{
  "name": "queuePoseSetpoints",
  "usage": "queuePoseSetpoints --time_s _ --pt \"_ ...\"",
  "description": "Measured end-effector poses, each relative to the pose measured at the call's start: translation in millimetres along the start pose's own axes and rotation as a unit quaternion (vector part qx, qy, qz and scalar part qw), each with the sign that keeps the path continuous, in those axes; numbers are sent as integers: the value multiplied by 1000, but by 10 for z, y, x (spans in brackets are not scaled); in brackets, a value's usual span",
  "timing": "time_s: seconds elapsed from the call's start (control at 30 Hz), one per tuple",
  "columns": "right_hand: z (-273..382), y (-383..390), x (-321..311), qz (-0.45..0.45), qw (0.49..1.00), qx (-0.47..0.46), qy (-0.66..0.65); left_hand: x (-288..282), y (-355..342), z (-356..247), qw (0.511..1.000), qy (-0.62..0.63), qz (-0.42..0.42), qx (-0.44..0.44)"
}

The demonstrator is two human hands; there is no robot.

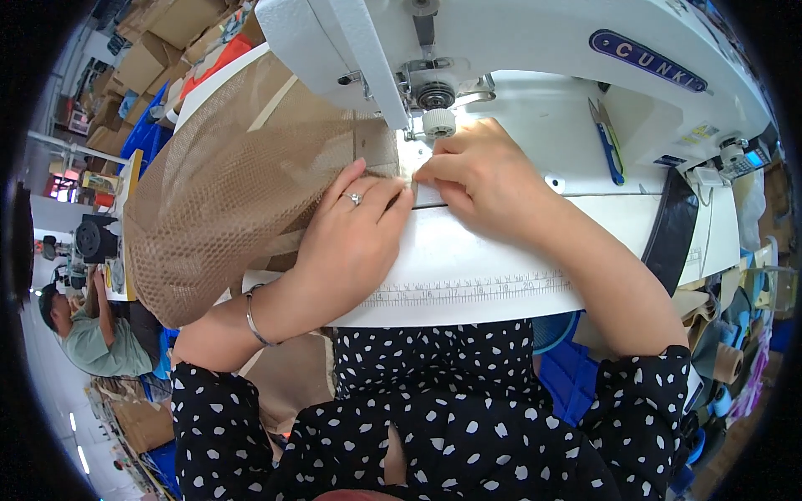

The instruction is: Sewing a tan mesh bag using an industrial sewing machine.

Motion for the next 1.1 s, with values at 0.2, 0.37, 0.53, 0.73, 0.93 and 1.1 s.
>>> queuePoseSetpoints --time_s 0.2,0.37,0.53,0.73,0.93,1.1 --pt "-82 37 103 -31 998 18 46 113 -144 121 1000 6 -23 -14" --pt "-94 23 117 -35 998 40 42 163 -252 217 999 -21 -17 -20" --pt "-111 44 122 -24 997 61 35 234 -313 306 998 -41 -33 -16" --pt "-79 50 108 -30 997 56 43 272 -308 306 997 -46 -56 -23" --pt "-49 22 64 -28 996 80 39 287 -340 305 996 -42 -70 -22" --pt "-56 -20 57 -31 996 78 31 342 -365 369 994 -60 -84 -25"
Point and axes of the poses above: each hand's wrist, its own y-axis away from the middle knuckle, its own x-axis out of the palm, z = x × y, the point moved 2 cm from there along -y, towards the middle knuckle, and after that the axes turned 9 degrees about -x, right-handed, at the moved point
